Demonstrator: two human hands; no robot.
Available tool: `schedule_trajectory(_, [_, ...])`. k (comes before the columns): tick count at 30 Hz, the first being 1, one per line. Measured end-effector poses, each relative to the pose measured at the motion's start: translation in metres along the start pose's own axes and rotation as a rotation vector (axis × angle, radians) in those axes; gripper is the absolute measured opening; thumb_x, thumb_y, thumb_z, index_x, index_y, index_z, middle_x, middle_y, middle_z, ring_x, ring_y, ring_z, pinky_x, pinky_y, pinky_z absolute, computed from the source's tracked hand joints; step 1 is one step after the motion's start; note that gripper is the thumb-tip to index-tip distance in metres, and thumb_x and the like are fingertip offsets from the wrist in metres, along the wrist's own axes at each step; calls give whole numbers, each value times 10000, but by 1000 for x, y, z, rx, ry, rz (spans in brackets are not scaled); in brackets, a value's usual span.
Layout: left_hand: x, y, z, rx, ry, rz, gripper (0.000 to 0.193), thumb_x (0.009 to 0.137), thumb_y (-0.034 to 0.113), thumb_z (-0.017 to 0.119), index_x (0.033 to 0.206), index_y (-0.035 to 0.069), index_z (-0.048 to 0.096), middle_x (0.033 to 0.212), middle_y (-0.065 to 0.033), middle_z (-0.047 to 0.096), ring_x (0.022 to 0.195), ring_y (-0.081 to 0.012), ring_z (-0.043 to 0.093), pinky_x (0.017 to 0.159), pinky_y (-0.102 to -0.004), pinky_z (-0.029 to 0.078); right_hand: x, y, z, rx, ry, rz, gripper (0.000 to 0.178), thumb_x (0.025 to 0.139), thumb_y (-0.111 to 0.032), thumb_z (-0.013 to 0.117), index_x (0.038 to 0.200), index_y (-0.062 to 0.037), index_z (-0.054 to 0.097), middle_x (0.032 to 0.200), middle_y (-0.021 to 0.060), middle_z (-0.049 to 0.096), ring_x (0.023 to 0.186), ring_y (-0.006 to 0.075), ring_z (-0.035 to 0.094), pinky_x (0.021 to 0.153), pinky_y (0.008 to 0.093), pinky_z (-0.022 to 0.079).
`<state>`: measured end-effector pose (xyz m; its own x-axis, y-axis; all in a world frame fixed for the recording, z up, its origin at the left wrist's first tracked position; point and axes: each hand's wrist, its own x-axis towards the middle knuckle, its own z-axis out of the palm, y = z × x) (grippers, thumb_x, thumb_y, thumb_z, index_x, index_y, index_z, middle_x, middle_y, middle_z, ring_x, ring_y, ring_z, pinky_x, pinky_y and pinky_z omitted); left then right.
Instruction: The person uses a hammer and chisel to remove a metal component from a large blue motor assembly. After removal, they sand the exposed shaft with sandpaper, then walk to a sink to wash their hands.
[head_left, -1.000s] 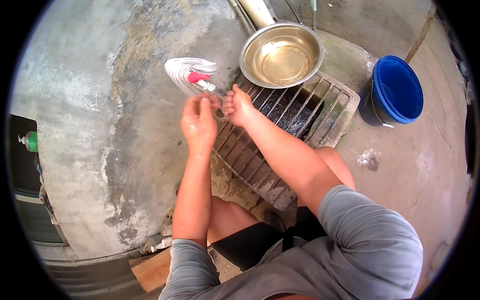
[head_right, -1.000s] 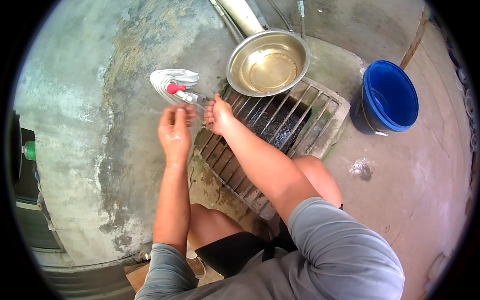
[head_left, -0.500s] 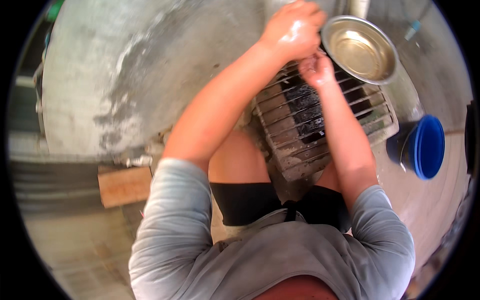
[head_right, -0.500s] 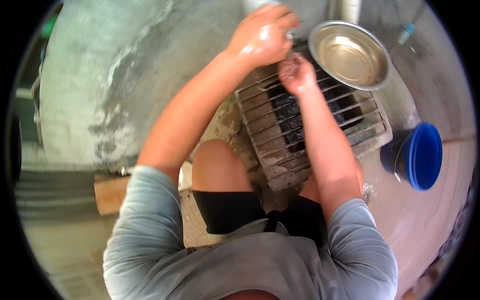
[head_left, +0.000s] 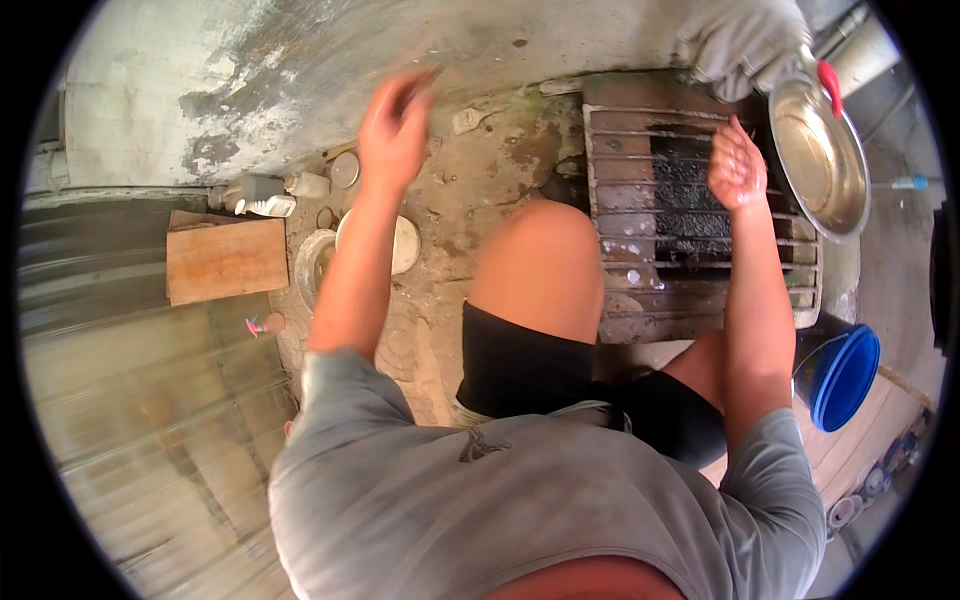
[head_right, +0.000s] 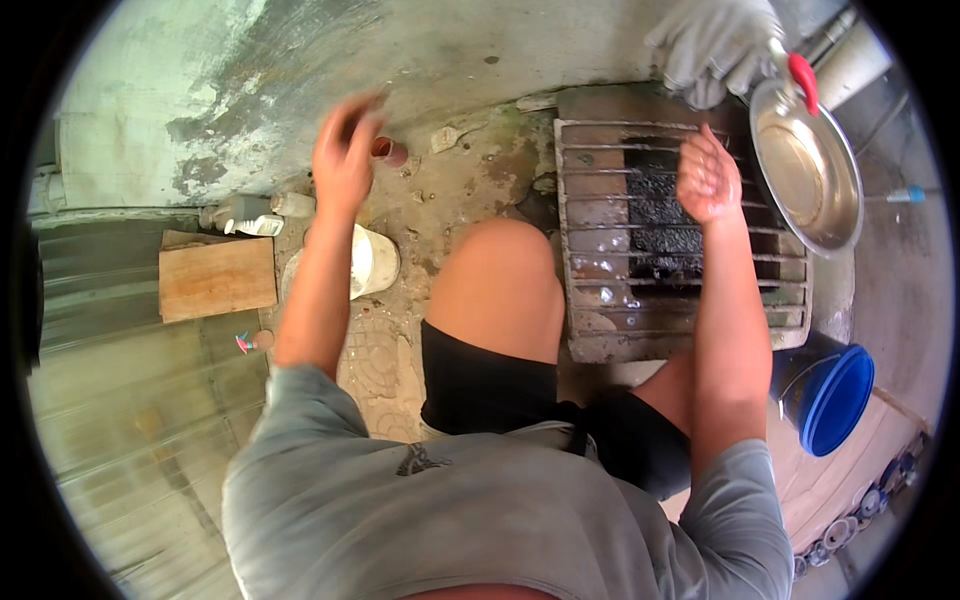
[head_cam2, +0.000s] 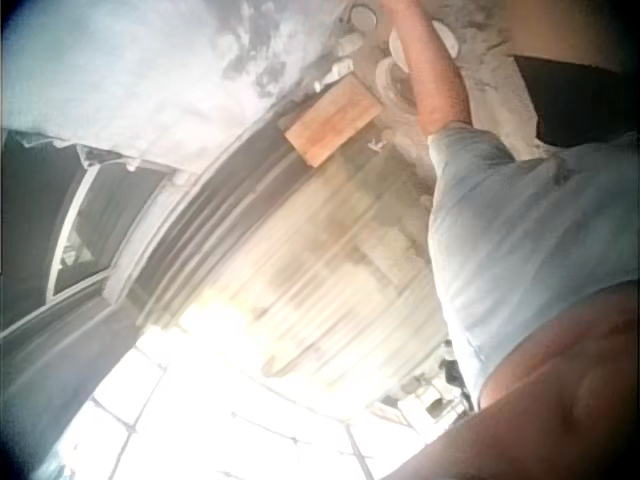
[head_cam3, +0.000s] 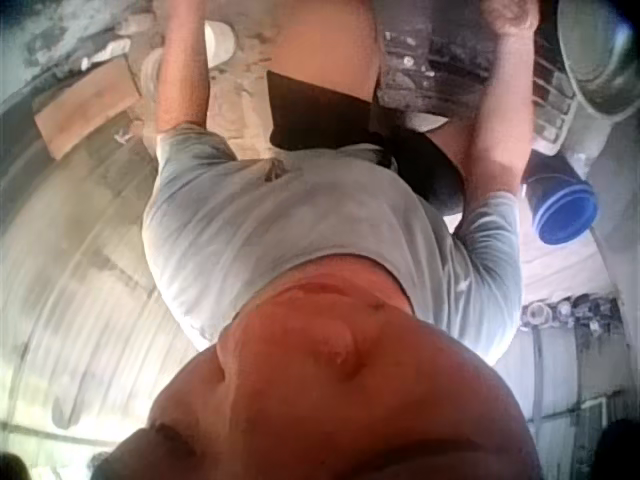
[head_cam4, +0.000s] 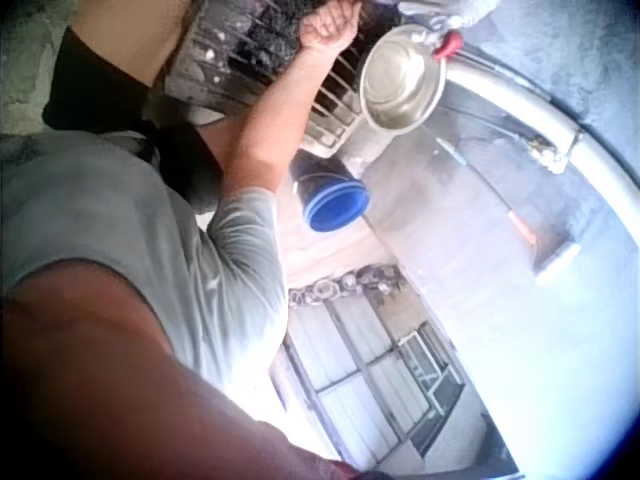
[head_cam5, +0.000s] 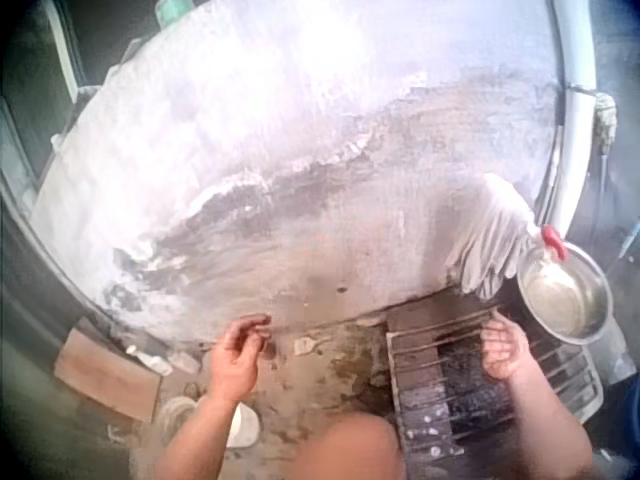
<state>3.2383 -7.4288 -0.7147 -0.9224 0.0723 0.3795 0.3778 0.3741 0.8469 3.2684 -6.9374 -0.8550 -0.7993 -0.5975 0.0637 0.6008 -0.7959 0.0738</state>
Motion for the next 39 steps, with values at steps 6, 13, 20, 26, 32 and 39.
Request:
schedule_trajectory(6, [-227, -265, -179, 1047, 94, -896, 494, 845, 98, 703, 1332, 79, 623, 1346, -202, 576, 1190, -400, 587, 1038, -452, 486, -4, 21, -20, -1737, 1205, 59, 339, 1058, -387, 582, 917, -79, 563, 745, -3, 562, 570, 108, 486, 548, 286, 428])
schedule_trajectory(13, [-222, -378, -173, 877, -307, -1001, 662, 829, 199, 804, 1442, 172, 554, 1444, -244, 480, 1299, -382, 553, 1121, -444, 461, -58, 43, -41, -1861, 1221, -79, 240, 1040, -191, 627, 1171, 10, 628, 1065, 18, 647, 1030, 96, 579, 956, 263, 457])
schedule_trajectory(20, [-224, -415, -135, 1000, -321, -1406, 934, 843, 287, 803, 1591, 134, 265, 1556, -299, 355, 1441, -466, 379, 1120, -451, 469, -45, 106, -5, -1809, 1123, -3, 184, 1051, -156, 619, 1132, 9, 623, 1023, 24, 654, 928, 113, 617, 898, 281, 500])
schedule_trajectory(26, [-251, -411, -160, 1047, -381, -1044, 223, 814, 226, 821, 976, 74, 801, 1047, -161, 771, 1008, -315, 737, 934, -392, 563, -36, 110, 10, -1833, 1059, 101, 152, 1046, -134, 621, 1103, 8, 621, 992, 24, 655, 904, 112, 616, 863, 274, 505])
schedule_trajectory(32, [-250, -382, -200, 995, -294, -1136, 196, 802, 201, 827, 992, 155, 823, 1061, -146, 772, 1008, -311, 743, 901, -407, 583, -50, 105, 34, -1870, 1001, 60, 148, 1045, -140, 625, 1068, 7, 623, 958, 18, 641, 882, 104, 603, 841, 264, 496])
schedule_trajectory(39, [-139, -243, -168, -288, 431, -994, 186, 965, 62, 710, 1127, -26, 689, 932, -56, 713, 751, -145, 685, 682, -265, 607, -69, 114, 57, -1912, 1027, -200, 165, 1041, -147, 623, 1077, 11, 655, 969, 16, 661, 919, 101, 594, 864, 257, 482])
